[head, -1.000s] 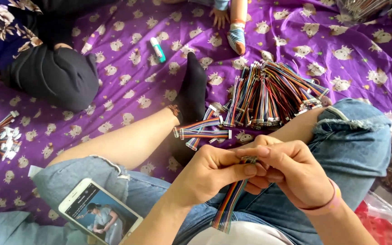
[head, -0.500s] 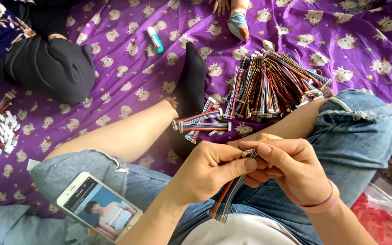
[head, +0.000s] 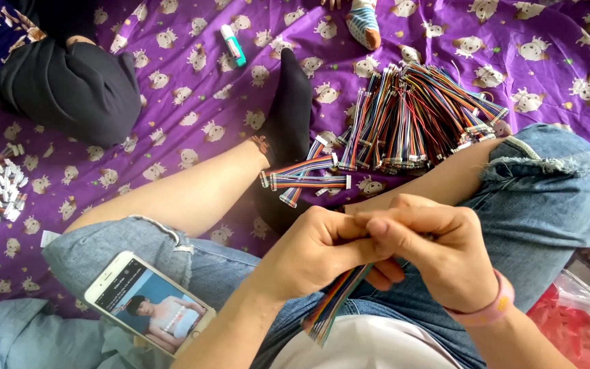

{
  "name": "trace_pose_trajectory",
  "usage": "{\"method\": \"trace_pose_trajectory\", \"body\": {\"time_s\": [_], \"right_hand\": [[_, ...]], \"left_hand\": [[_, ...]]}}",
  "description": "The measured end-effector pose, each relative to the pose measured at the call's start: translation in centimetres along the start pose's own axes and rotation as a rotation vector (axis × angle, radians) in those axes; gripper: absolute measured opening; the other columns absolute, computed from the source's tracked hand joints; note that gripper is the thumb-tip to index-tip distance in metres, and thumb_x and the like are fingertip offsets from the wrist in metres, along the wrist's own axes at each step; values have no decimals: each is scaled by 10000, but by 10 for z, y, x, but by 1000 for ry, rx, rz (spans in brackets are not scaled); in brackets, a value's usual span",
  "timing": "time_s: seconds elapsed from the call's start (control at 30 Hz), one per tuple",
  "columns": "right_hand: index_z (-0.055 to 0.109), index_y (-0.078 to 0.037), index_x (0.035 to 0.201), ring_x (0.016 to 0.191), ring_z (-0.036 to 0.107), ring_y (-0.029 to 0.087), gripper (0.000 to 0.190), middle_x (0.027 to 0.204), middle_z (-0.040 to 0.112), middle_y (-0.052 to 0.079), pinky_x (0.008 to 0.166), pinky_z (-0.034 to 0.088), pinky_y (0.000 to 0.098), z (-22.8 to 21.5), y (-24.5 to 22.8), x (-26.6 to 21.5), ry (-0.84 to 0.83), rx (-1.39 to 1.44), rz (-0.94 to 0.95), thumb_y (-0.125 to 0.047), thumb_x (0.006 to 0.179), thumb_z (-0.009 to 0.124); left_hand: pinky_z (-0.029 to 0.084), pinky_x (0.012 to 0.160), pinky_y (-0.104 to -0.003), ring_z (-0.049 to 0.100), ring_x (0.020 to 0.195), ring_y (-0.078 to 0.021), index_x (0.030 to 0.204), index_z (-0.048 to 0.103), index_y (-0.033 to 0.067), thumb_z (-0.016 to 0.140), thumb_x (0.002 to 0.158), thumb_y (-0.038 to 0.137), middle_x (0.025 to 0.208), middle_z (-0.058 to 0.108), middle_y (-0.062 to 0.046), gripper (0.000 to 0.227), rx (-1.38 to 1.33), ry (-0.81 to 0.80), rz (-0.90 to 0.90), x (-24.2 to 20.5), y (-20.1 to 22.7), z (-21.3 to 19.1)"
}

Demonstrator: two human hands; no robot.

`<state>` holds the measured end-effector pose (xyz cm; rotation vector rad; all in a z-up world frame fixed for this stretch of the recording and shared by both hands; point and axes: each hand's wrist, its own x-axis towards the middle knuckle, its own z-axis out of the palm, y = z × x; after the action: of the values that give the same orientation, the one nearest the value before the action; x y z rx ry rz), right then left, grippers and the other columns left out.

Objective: The person sits on the floor and manually attaches plastic connectors to bundles of multi-colored wires to assemble electrical wire harnesses.

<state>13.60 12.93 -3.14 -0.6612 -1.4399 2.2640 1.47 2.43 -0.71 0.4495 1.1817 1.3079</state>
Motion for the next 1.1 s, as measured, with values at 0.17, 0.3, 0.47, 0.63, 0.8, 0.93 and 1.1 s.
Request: {"method": "trace_pose_trajectory", "body": {"time_s": [0.17,0.3,0.47,0.63,0.8,0.93,1.1], "right_hand": [[661,126,901,447,269,69,200,506,365,-30,461,362,239,-7,19,3,171,206,115,-40,892,550],[585,71,1085,685,383,166,324,823,456,86,627,301,288,-15,35,6,205,524,379,-149,914,420],[411,110,1341,964,483,243,576,1224,518,250,906,379,341,-21,34,5,268,522,565,36,780,307],[502,111,1161,1092,560,317,352,1121,580,309,892,438,334,-32,37,-2,141,490,560,116,818,419],[541,71,1232,882,571,216,442,1012,589,149,823,459,343,-42,55,-8,-9,557,532,95,792,515],[551,57,1142,872,582,212,357,1083,598,172,782,475,321,-42,73,-18,55,550,543,100,788,531],[651,137,926,829,591,274,171,1076,622,189,723,487,350,-53,60,-23,1,280,497,89,784,569]], "left_hand": [[534,507,-201,606,564,-107,863,644,-57,605,825,0,731,676,-71,78,462,263,390,-3,-6,9],[518,506,-184,618,546,-90,905,709,-39,614,818,61,686,698,-55,163,397,299,186,-1,-9,-7],[516,520,-217,610,535,-146,869,712,-83,641,801,88,670,689,-134,198,186,206,-30,2,-16,-28],[518,499,-233,604,523,-179,840,696,-100,663,791,53,657,666,-171,165,62,32,-83,1,-22,-32],[514,495,-226,603,523,-177,854,696,-96,663,797,70,665,668,-169,179,37,-8,-84,-1,-26,-30],[526,518,-234,606,546,-174,865,689,-92,660,809,71,674,663,-168,175,1,-66,-75,-1,-30,-32],[524,555,-219,605,575,-147,869,685,-78,640,822,79,713,672,-151,170,49,-146,-102,-3,-25,-30]]}}
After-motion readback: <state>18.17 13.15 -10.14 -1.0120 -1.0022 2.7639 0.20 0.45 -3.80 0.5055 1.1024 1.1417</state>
